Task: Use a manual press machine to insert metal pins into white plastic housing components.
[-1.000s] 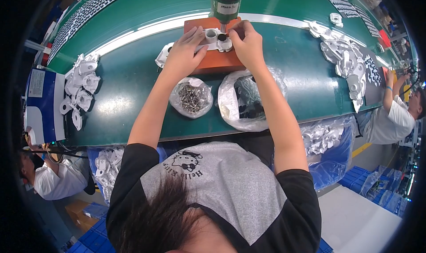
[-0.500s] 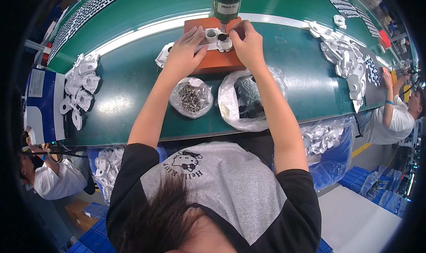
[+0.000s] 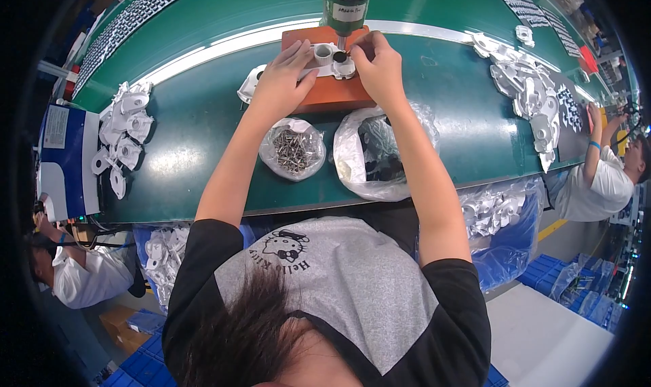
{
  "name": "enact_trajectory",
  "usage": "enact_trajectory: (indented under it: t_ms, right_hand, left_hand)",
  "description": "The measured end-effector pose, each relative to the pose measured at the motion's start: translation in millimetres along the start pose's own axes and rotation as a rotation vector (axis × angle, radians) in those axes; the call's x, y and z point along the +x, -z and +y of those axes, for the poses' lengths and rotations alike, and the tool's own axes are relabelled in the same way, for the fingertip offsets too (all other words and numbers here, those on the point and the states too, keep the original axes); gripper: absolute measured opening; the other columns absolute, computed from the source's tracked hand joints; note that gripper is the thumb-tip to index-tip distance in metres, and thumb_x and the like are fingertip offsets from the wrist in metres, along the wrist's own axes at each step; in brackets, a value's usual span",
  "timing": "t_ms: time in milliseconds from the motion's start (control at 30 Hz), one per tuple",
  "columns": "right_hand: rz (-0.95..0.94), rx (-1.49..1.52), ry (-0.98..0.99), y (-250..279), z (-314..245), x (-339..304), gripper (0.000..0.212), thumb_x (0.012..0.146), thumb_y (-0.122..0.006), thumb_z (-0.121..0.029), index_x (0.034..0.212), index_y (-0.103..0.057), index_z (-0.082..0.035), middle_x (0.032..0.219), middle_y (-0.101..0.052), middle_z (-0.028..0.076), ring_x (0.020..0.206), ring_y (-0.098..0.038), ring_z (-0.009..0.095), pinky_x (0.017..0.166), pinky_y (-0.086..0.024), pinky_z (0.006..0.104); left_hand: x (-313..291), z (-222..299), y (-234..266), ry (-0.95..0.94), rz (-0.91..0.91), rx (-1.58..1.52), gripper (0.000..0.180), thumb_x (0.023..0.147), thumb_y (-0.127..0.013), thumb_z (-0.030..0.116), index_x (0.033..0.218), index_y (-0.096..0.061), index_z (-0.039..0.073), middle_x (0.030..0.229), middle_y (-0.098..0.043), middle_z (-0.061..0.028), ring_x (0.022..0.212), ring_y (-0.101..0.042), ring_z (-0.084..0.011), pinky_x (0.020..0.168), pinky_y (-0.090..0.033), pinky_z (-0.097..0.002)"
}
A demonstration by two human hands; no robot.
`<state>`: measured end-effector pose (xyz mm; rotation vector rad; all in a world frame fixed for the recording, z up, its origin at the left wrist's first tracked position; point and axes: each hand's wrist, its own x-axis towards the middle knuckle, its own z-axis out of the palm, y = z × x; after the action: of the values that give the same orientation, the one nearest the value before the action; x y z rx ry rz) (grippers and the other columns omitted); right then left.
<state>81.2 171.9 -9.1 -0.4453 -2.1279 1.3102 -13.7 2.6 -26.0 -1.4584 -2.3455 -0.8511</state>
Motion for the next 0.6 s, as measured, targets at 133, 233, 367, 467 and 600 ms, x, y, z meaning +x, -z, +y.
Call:
enact_trajectory:
  t_ms: [133,233,367,467,600]
  right_hand:
    - [0.002,-0.001,0.006,0.0,-1.3,-0.2,0.011,0.083,-0.055,-0.008,0.089,-0.055,0.002,0.077,-0.062,0.005,0.07,-0.058,0.009,0.064,-0.047,0.024]
    - [0.001,0.007,0.004,0.2,-0.3,0.1,0.011,0.083,-0.055,-0.008,0.089,-0.055,0.002,0.077,-0.061,0.005,0.07,-0.057,0.009,0.064,-0.047,0.0239]
    - [0.001,-0.001,0.015,-0.3,-0.4,0.0,0.011,0.083,-0.055,-0.007,0.089,-0.055,0.002,0.077,-0.061,0.004,0.069,-0.057,0.009,0.064,-0.047,0.0236]
    - [0.0,0.0,0.013,0.1,-0.8,0.0,0.011,0.083,-0.055,-0.007,0.089,-0.055,0.002,0.077,-0.061,0.004,0.07,-0.057,0.009,0.065,-0.047,0.0235]
    - [0.0,-0.004,0.003,0.3,-1.6,-0.7,0.011,0.083,-0.056,-0.007,0.089,-0.055,0.002,0.077,-0.061,0.004,0.07,-0.057,0.009,0.065,-0.047,0.0235]
  left_hand:
    - [0.0,0.4,1.3,0.012,-0.024,0.009,0.042,0.086,-0.053,0.024,0.122,-0.051,0.003,0.13,-0.048,-0.0135,0.122,-0.043,-0.0297,0.099,-0.036,-0.0404]
    - [0.1,0.1,0.6,0.011,-0.025,0.007,0.042,0.086,-0.053,0.024,0.122,-0.051,0.003,0.131,-0.048,-0.0136,0.122,-0.043,-0.0298,0.1,-0.036,-0.0401]
    - [-0.3,-1.0,-2.0,-0.007,0.017,-0.004,0.038,0.085,-0.054,0.025,0.116,-0.054,0.002,0.127,-0.052,-0.0144,0.122,-0.044,-0.0278,0.097,-0.037,-0.0425]
    - [-0.3,-0.8,-1.9,-0.007,0.017,-0.007,0.038,0.085,-0.054,0.025,0.116,-0.054,0.002,0.127,-0.052,-0.0143,0.122,-0.044,-0.0276,0.097,-0.037,-0.0424]
    - [-0.1,-0.1,-0.2,0.004,-0.007,0.001,0.04,0.085,-0.053,0.024,0.119,-0.053,0.002,0.129,-0.05,-0.0137,0.122,-0.044,-0.0284,0.098,-0.037,-0.0412]
